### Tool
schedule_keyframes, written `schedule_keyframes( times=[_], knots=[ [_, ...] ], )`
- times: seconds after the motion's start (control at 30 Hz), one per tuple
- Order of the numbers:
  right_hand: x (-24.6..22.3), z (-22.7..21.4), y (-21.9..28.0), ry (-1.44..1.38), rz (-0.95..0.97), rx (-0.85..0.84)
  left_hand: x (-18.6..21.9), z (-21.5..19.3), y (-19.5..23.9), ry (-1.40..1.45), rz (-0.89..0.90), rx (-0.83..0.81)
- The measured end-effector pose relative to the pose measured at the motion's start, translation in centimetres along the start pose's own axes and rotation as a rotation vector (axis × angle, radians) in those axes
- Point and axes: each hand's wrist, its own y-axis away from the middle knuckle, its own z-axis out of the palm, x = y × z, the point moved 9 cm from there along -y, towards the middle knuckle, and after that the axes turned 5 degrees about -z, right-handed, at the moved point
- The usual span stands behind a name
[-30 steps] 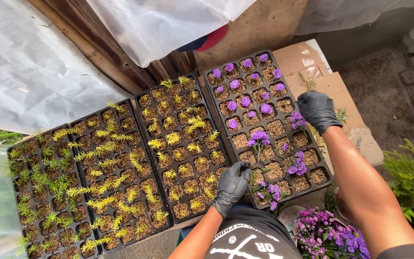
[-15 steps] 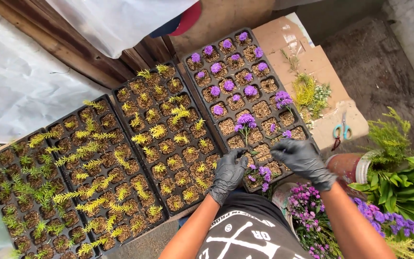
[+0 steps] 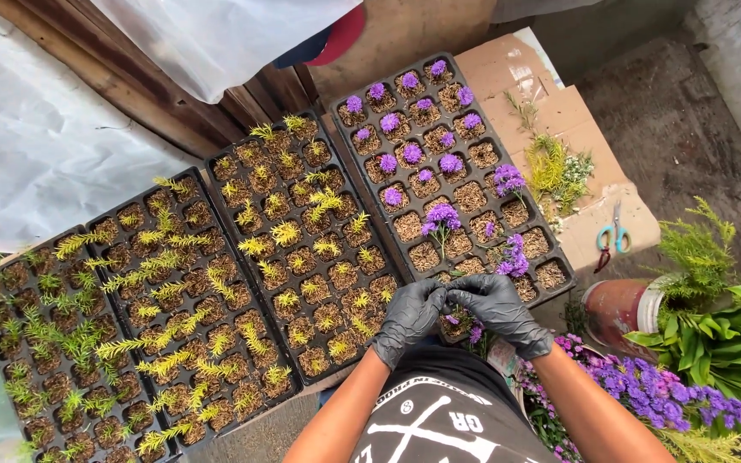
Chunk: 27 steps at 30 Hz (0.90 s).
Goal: Planting small purple flower sprigs into individual cells of a seedling tray filled with soil.
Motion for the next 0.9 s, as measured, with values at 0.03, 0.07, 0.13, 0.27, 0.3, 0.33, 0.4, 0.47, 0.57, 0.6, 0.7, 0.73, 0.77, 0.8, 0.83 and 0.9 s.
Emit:
schedule_keyframes(
  times=[0.03, 0.07, 0.13, 0.27, 0.3, 0.33, 0.4, 0.47, 0.57, 0.6, 0.7, 0.73, 0.77, 0.8, 0.83, 0.9],
  knots=[
    [0.2, -1.4, -0.6, 0.002, -0.002, -0.001, 0.1, -0.1, 0.1, 0.001, 0.001, 0.002],
    [-0.3, -3.2, -1.4, 0.053, -0.066, 0.044, 0.1, -0.3, 0.1, 0.029, -0.001, -0.008],
    [-1.9, -6.1, -3.1, 0.105, -0.131, 0.087, -0.2, -0.4, -0.1, 0.058, -0.003, -0.016],
    [1.2, -11.5, -9.8, 0.984, -0.07, 0.135, -0.2, -0.3, -0.2, 0.06, -0.019, -0.024],
    [4.2, -12.8, -12.3, 1.166, -0.033, 0.112, 0.1, -0.4, -0.1, 0.054, -0.028, -0.029],
    [3.2, -12.2, -12.2, 1.165, -0.036, 0.112, -0.4, -0.1, -0.3, 0.053, -0.026, -0.026],
    [1.3, -10.0, -12.4, 1.299, -0.083, 0.015, -1.2, 0.3, -0.8, 0.056, -0.01, -0.021],
    [2.0, -9.5, -13.2, 1.291, -0.071, -0.015, -1.1, -0.2, -0.6, 0.077, -0.009, -0.023],
    [3.2, -9.4, -14.4, 1.284, -0.039, -0.046, 0.1, -1.1, 0.2, 0.112, -0.003, -0.025],
    [3.8, -9.7, -14.7, 1.284, -0.016, -0.046, 0.6, -1.3, 0.6, 0.126, 0.001, -0.029],
    [3.5, -9.9, -15.1, 1.161, 0.003, -0.046, -0.2, -1.3, 0.2, 0.112, 0.004, -0.022],
    [2.3, -9.7, -15.1, 1.164, 0.001, -0.049, -0.2, -1.4, 0.3, 0.116, 0.003, -0.019],
    [1.1, -9.8, -15.1, 0.981, 0.012, -0.009, -0.1, -1.5, 0.4, 0.12, 0.007, -0.018],
    [0.1, -9.9, -15.0, 0.796, 0.026, 0.029, 0.0, -1.5, 0.5, 0.124, 0.008, -0.018],
    [-1.5, -9.7, -14.9, 0.799, 0.026, 0.024, 0.1, -1.7, 0.8, 0.127, 0.005, -0.015],
    [-6.1, -10.2, -14.5, 0.366, -0.124, 0.167, 0.2, -2.1, 1.1, 0.103, -0.021, -0.01]
  ],
)
